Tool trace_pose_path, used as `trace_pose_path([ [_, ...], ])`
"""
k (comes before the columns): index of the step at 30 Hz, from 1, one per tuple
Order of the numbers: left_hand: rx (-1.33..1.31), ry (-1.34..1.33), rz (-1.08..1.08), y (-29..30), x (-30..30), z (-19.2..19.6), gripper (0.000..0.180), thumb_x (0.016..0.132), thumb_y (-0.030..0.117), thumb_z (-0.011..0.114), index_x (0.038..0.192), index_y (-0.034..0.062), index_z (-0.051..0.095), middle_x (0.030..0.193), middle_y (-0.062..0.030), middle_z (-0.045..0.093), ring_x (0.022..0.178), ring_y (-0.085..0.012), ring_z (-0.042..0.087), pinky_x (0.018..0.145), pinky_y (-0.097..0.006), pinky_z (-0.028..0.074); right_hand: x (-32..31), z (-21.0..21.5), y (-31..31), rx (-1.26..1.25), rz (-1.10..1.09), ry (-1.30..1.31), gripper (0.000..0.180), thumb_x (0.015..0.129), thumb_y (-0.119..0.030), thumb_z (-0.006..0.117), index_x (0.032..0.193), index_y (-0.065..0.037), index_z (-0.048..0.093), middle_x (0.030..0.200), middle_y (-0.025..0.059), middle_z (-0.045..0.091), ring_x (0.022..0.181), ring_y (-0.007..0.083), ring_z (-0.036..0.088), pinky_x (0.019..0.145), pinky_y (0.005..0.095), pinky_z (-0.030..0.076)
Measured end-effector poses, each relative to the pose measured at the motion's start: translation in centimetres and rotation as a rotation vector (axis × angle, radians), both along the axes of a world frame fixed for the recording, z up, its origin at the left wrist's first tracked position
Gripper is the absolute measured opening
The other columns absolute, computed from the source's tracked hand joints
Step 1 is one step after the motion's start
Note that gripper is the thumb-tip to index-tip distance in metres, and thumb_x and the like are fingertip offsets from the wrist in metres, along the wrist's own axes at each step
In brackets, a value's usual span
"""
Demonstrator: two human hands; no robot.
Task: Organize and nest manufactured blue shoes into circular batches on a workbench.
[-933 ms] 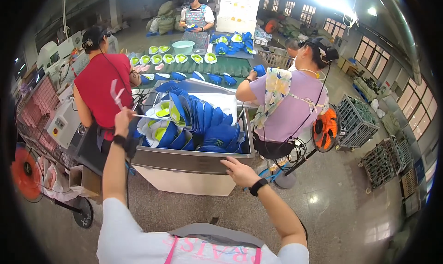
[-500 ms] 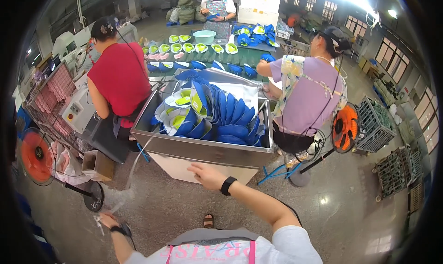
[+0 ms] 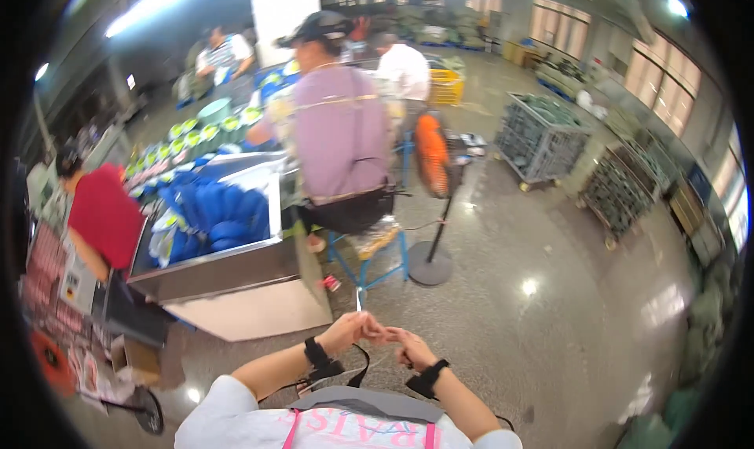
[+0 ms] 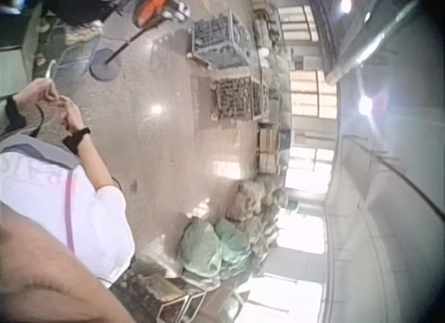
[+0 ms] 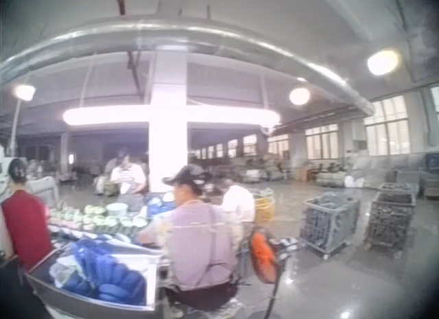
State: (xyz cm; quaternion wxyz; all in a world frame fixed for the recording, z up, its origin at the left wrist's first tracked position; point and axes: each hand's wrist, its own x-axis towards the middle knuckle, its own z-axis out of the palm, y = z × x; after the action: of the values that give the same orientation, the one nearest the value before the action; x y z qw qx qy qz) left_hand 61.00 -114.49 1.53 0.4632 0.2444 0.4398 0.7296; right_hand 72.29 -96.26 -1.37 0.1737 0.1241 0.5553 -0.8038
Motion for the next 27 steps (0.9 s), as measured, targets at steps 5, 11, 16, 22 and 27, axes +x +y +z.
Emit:
trace_pose_path([
  [5, 0.051, -0.310, -0.226, 18.6, 3.0, 2.4, 0.035, 0.096, 0.032, 0.029, 0.124, 0.0100, 0.034, 0.114, -0.0259, 0.053, 0.101, -0.0317, 0.057, 0.087, -0.039, 0.045, 7.9, 1.0, 14.1, -0.170, -0.357, 0.201, 0.051, 0.093, -0.044, 0.036, 0.125, -0.005, 0.045, 0.104, 0.0086, 0.060, 0.046, 0.0088, 0.038, 0.042, 0.0205, 0.029],
  [11, -0.213, -0.414, -0.022, 29.9, 0.7, -3.7, 0.027, 0.093, 0.027, 0.037, 0.107, 0.0065, 0.046, 0.111, -0.0216, 0.056, 0.096, -0.0300, 0.057, 0.081, -0.035, 0.047, 7.4, -1.4, 26.6, 0.024, -0.474, -0.102, 0.015, 0.084, -0.022, 0.061, 0.085, -0.007, 0.060, 0.063, -0.0012, 0.052, 0.055, 0.0056, 0.047, 0.049, 0.0191, 0.037],
  [16, -0.648, -0.459, -0.109, 34.6, -6.8, -13.5, 0.040, 0.091, 0.028, 0.032, 0.111, -0.0008, 0.051, 0.113, -0.0140, 0.058, 0.098, -0.0265, 0.058, 0.074, -0.030, 0.044, 1.9, -4.9, 39.2, 0.576, -0.667, -0.126, 0.024, 0.073, -0.017, 0.070, 0.065, -0.008, 0.050, 0.060, -0.0047, 0.044, 0.054, 0.0051, 0.039, 0.048, 0.0226, 0.032],
  [22, -0.726, 0.765, -0.509, 53.4, -10.3, -8.8, 0.049, 0.086, 0.046, 0.044, 0.093, 0.0004, 0.062, 0.088, -0.0131, 0.065, 0.082, -0.0320, 0.060, 0.073, -0.041, 0.044, -9.4, -1.6, 55.9, 1.279, -0.339, 0.312, 0.016, 0.065, -0.014, 0.058, 0.067, -0.004, 0.046, 0.057, 0.0148, 0.044, 0.051, 0.0213, 0.044, 0.051, 0.0315, 0.038],
  [27, 0.004, 1.246, -0.050, 71.5, -16.4, -2.1, 0.060, 0.082, 0.029, 0.062, 0.126, 0.0027, 0.031, 0.118, -0.0138, 0.049, 0.092, -0.0283, 0.058, 0.081, -0.037, 0.043, -16.6, 2.8, 67.1, 0.759, -0.132, 0.240, 0.018, 0.071, -0.012, 0.062, 0.067, -0.005, 0.046, 0.056, 0.0046, 0.048, 0.052, 0.0122, 0.046, 0.050, 0.0272, 0.038],
])
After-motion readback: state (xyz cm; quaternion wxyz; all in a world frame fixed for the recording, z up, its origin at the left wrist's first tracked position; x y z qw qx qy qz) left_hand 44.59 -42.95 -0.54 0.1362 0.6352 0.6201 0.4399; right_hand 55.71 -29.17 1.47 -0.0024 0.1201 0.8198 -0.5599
